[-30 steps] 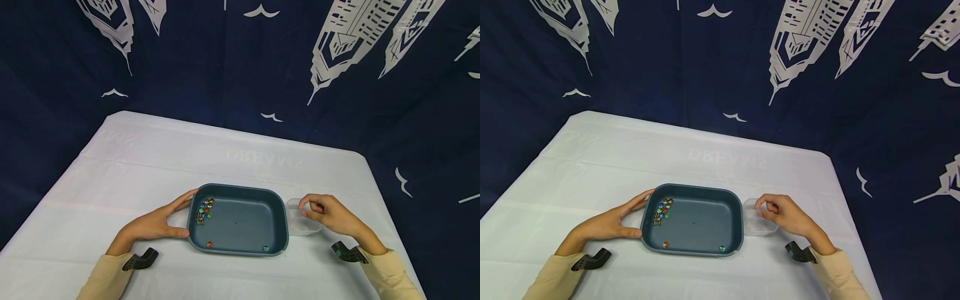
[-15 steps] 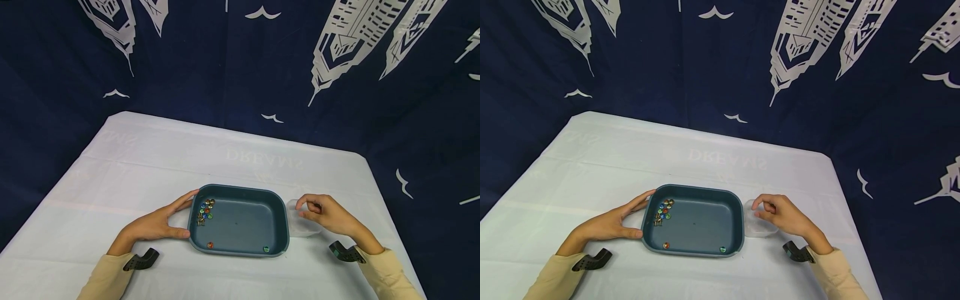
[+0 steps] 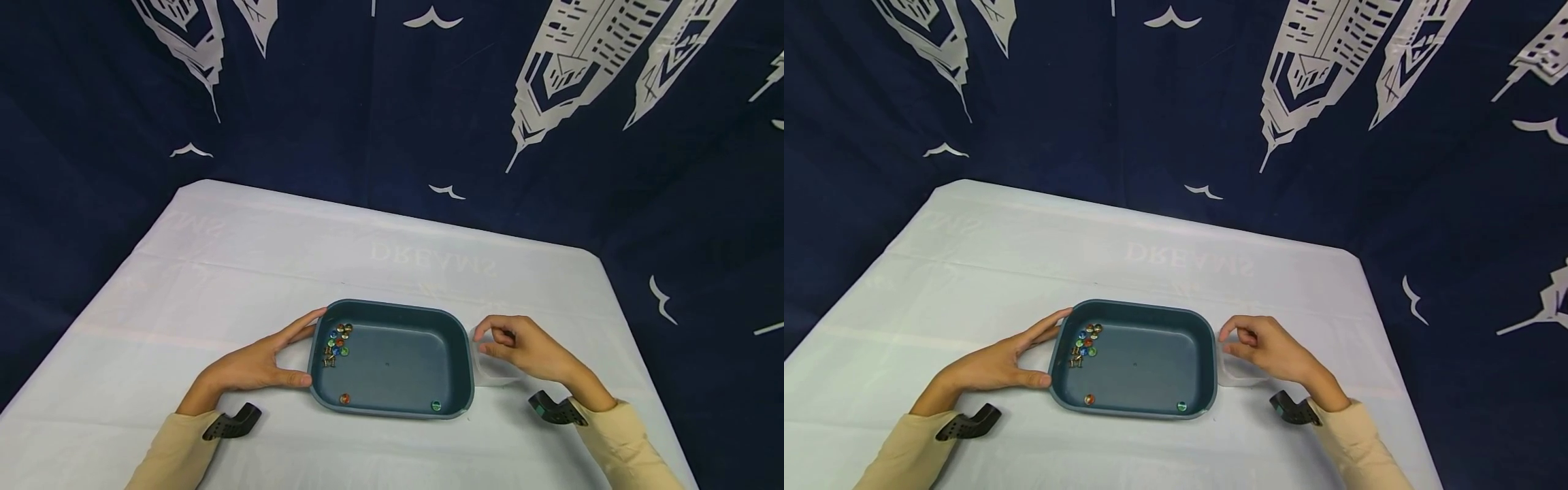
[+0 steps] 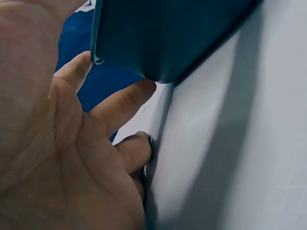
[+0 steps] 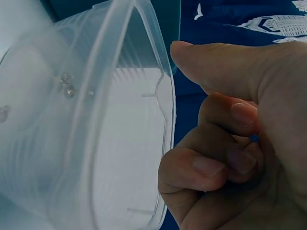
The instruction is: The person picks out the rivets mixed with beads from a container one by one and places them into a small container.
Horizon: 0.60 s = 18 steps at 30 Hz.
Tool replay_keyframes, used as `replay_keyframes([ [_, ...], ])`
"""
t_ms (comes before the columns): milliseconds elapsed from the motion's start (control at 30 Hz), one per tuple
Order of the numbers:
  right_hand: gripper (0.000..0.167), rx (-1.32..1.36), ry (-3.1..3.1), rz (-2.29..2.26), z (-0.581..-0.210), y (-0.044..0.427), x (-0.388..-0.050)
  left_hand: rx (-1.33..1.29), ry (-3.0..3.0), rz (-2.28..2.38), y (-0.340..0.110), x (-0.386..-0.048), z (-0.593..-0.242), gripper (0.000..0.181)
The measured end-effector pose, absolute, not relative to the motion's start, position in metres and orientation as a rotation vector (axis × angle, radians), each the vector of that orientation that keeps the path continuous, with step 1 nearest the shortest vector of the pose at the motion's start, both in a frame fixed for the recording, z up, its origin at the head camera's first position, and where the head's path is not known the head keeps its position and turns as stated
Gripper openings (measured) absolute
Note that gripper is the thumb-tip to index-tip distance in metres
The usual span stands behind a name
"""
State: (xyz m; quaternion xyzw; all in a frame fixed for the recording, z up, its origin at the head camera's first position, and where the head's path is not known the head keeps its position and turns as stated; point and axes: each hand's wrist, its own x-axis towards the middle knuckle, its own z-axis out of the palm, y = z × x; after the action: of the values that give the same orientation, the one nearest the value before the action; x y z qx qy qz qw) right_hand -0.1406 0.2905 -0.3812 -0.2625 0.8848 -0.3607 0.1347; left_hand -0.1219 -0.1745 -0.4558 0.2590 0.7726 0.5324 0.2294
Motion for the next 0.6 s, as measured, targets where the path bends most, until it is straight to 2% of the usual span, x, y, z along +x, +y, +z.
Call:
replay_keyframes([
  [600, 0.008, -0.807, 2.510, -1.074, -0.3842, 0.2800, -0.1443, 0.709, 2.109, 1.487, -0.1735, -0.1215, -0.4545, 0.105],
])
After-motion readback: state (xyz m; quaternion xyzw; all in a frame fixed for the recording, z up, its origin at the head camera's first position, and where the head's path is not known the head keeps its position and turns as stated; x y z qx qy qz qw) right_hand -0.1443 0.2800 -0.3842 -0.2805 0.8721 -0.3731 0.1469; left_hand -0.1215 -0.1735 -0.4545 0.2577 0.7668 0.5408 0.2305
